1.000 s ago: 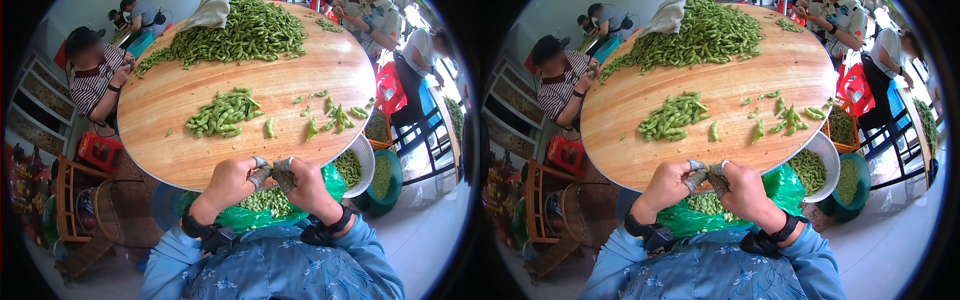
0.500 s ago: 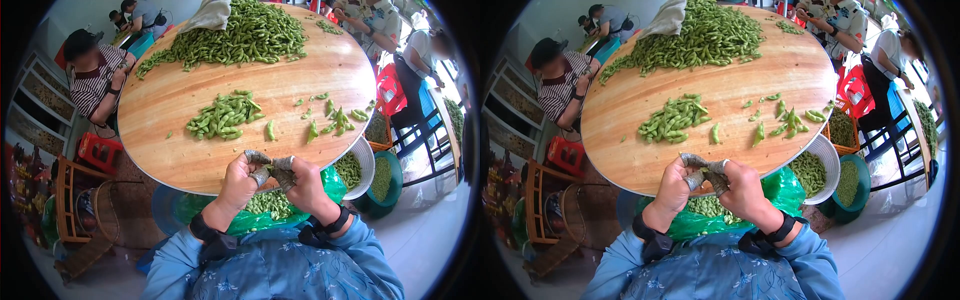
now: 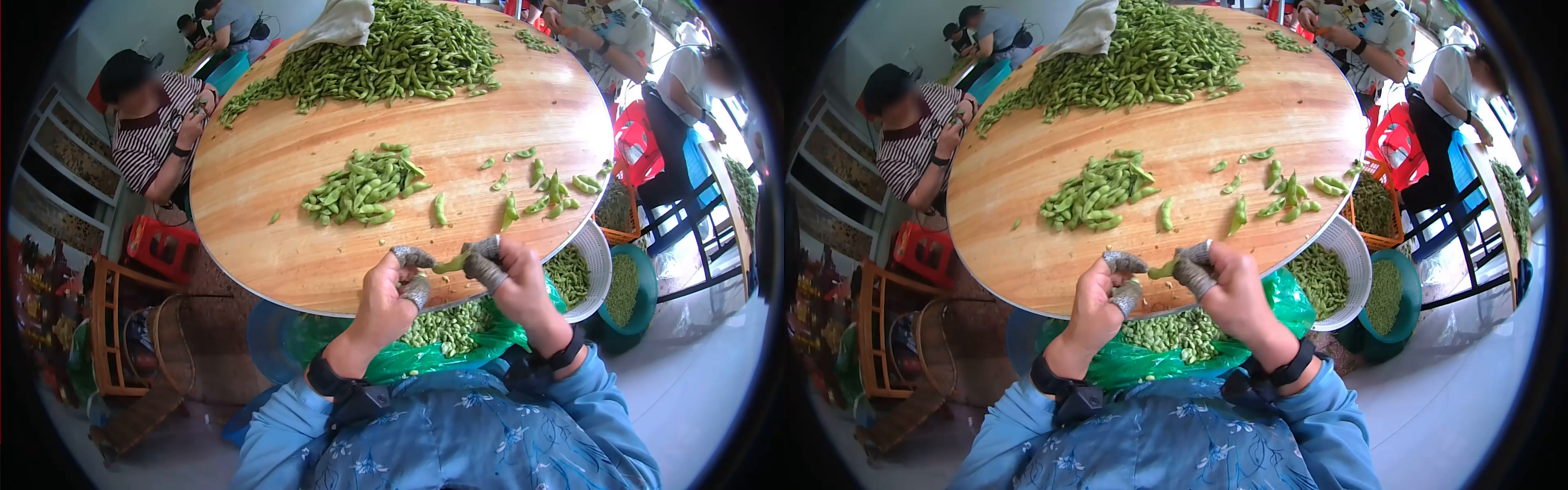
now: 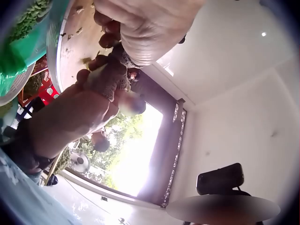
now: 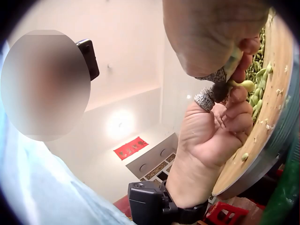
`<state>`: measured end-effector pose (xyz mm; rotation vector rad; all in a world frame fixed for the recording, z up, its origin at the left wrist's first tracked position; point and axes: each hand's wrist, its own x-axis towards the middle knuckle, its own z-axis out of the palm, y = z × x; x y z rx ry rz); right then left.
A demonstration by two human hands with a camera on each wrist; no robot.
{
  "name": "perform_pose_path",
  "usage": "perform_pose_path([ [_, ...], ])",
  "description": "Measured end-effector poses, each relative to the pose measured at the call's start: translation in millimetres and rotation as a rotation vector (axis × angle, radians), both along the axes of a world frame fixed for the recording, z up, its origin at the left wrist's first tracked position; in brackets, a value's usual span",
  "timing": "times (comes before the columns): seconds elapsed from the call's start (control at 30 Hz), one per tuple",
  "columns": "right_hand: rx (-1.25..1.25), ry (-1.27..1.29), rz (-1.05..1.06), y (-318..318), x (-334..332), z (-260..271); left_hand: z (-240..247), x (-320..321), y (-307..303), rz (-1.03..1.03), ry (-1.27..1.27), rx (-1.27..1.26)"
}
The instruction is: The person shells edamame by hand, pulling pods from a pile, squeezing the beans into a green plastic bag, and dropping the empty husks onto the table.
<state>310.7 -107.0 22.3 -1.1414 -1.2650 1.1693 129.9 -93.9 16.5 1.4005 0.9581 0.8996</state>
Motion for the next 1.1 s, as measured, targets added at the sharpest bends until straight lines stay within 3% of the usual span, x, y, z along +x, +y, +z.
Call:
perform_pose_path([
  [0.03,-0.002,0.000,-0.004,2.4,6.9,3.2,0.6,-4.1,-1.0,0.011,0.147,0.072],
  [0.1,-0.242,0.155,0.143,5.5,19.1,12.7,-0.5,-4.6,-0.5,-0.014,0.158,0.087],
  [0.23,-0.333,0.156,0.231,7.0,27.1,8.6,4.7,3.0,-3.3,-0.138,0.254,0.126],
  [0.3,-0.337,0.185,0.222,5.1,25.7,10.9,8.5,7.5,-3.8,-0.195,0.441,0.401],
  [0.63,-0.260,0.233,0.273,-4.8,7.9,3.5,-1.9,12.8,-5.5,-0.052,0.539,0.700],
  [0.97,-0.219,0.237,0.243,-8.5,-0.7,4.5,-2.1,12.0,-7.7,-0.006,0.575,0.796],
  [1.03,-0.186,0.255,0.238,-7.7,-4.1,1.9,-10.3,11.6,-9.8,-0.022,0.427,0.524],
  [1.1,-0.162,0.264,0.239,-6.2,-6.2,-4.8,-9.5,13.0,-12.1,-0.010,0.316,0.436],
])
